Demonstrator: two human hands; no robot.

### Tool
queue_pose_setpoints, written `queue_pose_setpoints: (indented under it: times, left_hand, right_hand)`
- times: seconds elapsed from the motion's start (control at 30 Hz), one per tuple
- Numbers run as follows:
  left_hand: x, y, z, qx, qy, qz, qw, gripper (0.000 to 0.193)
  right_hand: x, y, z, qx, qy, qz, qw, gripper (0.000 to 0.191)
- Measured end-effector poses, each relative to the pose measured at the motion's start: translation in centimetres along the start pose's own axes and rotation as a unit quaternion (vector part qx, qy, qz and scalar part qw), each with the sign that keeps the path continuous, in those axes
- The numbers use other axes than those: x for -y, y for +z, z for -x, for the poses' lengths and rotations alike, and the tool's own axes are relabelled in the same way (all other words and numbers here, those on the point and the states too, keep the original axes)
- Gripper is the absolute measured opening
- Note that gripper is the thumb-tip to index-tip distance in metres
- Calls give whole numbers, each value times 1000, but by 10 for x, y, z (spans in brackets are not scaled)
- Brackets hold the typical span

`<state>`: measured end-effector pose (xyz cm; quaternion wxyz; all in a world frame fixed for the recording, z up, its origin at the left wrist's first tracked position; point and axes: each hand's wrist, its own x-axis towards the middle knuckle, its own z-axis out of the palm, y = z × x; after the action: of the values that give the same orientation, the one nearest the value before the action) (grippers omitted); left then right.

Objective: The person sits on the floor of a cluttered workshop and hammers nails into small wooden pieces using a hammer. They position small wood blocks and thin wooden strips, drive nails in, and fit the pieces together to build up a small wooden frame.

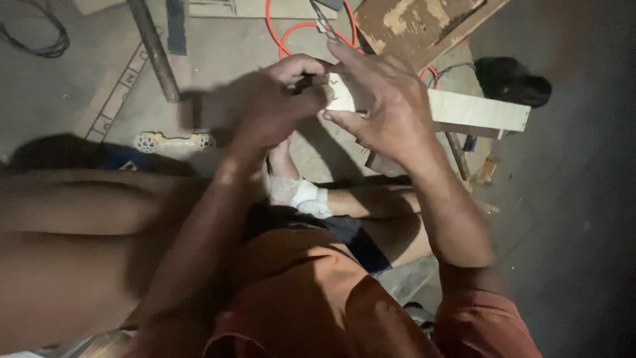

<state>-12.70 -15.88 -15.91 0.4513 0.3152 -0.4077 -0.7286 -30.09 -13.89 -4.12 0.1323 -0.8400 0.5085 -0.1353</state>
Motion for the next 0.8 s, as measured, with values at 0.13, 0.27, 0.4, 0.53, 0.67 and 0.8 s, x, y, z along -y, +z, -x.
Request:
queue_pose_setpoints:
  times: [0.13, 0.27, 0.4, 0.53, 0.67, 0.8]
  left_hand:
    - [7, -1, -2, -8, 11, -47, 999, 23]
    - [10, -4, 0, -9, 18, -19, 1000, 26]
    - [8, -3, 0, -25, -7, -38, 999, 29]
    - [7, -2, -4, -14, 14, -64, 998, 30]
    - [9, -2, -5, -14, 9, -35, 999, 31]
    - [12, -2, -6, -22, -6, -84, 996, 29]
  right_hand:
    - [-2, 2, 3, -7, -8, 0, 1000, 84]
    - [-4, 7, 3, 11, 33, -22, 999, 90]
    - [-4, 6, 4, -3, 20, -19, 1000, 95]
    - [-5, 8, 5, -18, 3, -21, 1000, 92]
    - [-7, 9, 4, -11, 10, -2, 1000, 88]
    - [-8, 9, 3, -4, 33, 1, 999, 88]
